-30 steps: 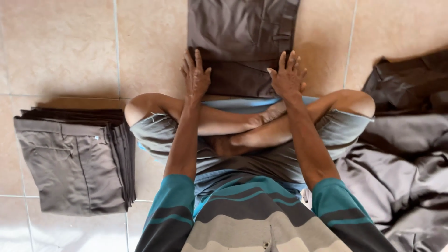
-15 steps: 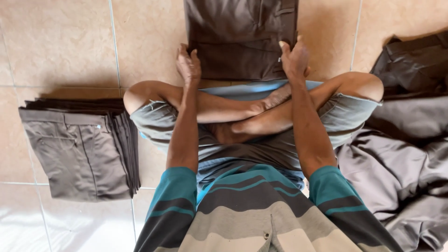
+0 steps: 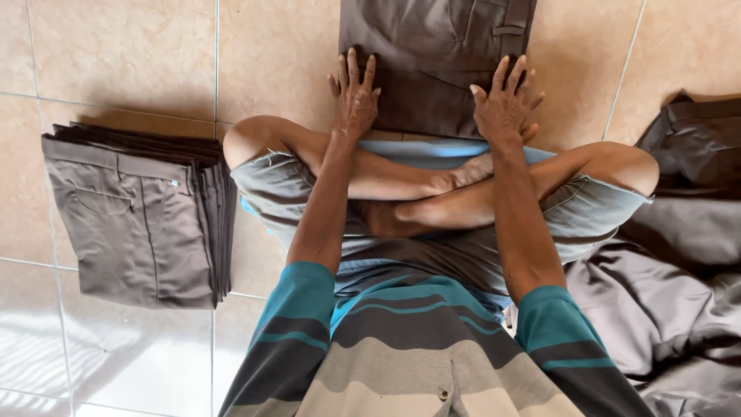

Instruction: The person sits cross-legged on a tiled floor and folds a pair of brown trousers by hand. They smooth the fabric, fold the legs together, and then fold the garment into a compact rectangle before placing it on a stack of similar trousers.

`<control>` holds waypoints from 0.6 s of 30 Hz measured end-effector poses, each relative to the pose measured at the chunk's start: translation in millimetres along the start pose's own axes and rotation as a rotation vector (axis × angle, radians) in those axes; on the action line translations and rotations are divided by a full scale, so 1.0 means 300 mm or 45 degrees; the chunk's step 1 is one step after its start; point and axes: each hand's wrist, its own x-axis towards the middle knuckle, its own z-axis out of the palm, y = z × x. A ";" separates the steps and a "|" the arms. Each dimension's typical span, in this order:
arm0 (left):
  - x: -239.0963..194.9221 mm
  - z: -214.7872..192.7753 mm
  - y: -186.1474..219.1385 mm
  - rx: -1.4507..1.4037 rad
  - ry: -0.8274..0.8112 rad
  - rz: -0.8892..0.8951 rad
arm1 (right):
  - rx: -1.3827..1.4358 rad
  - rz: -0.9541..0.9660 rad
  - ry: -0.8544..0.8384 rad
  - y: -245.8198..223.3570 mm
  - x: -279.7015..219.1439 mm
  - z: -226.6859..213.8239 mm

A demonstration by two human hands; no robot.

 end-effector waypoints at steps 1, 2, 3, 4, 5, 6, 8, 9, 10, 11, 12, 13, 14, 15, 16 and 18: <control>0.001 0.004 -0.001 -0.014 0.015 0.002 | -0.009 -0.012 0.058 -0.001 -0.004 0.000; 0.003 0.009 0.000 -0.027 0.029 0.004 | -0.019 -0.024 0.115 0.000 -0.007 0.000; 0.004 0.017 -0.005 -0.030 0.022 0.017 | -0.017 -0.009 0.113 0.004 -0.003 0.005; 0.005 0.024 -0.009 -0.042 0.020 0.004 | 0.016 0.005 0.076 0.009 0.001 0.009; 0.013 0.028 -0.016 -0.051 0.021 -0.006 | 0.052 0.018 0.043 0.012 0.009 0.011; 0.008 0.029 -0.014 -0.052 0.017 0.009 | 0.057 0.034 0.045 0.025 0.013 0.037; 0.007 0.028 -0.013 -0.086 0.032 -0.007 | 0.017 -0.004 0.166 0.044 0.034 0.080; 0.011 0.028 -0.011 -0.089 0.029 -0.001 | 0.016 0.003 0.166 0.036 0.031 0.054; 0.014 0.030 -0.010 -0.092 0.019 -0.007 | 0.041 0.048 0.045 0.027 0.027 0.029; 0.008 0.029 -0.017 -0.092 0.008 -0.021 | 0.066 0.085 -0.080 0.009 0.023 0.008; 0.003 0.035 -0.012 -0.092 0.004 -0.024 | 0.065 0.084 -0.084 0.018 0.018 0.015; 0.007 0.036 -0.013 -0.087 0.013 -0.026 | 0.069 0.060 -0.054 0.021 0.021 0.018; 0.010 0.036 -0.013 -0.082 0.021 -0.029 | 0.073 0.037 -0.024 0.023 0.024 0.020; 0.010 0.035 -0.014 -0.079 0.025 -0.033 | 0.073 0.031 -0.023 0.018 0.018 0.011; 0.010 0.034 -0.016 -0.060 0.029 -0.027 | 0.110 0.025 -0.023 0.014 0.013 0.001; 0.015 0.017 -0.006 -0.041 0.035 -0.019 | 0.146 0.019 -0.021 0.017 0.011 -0.005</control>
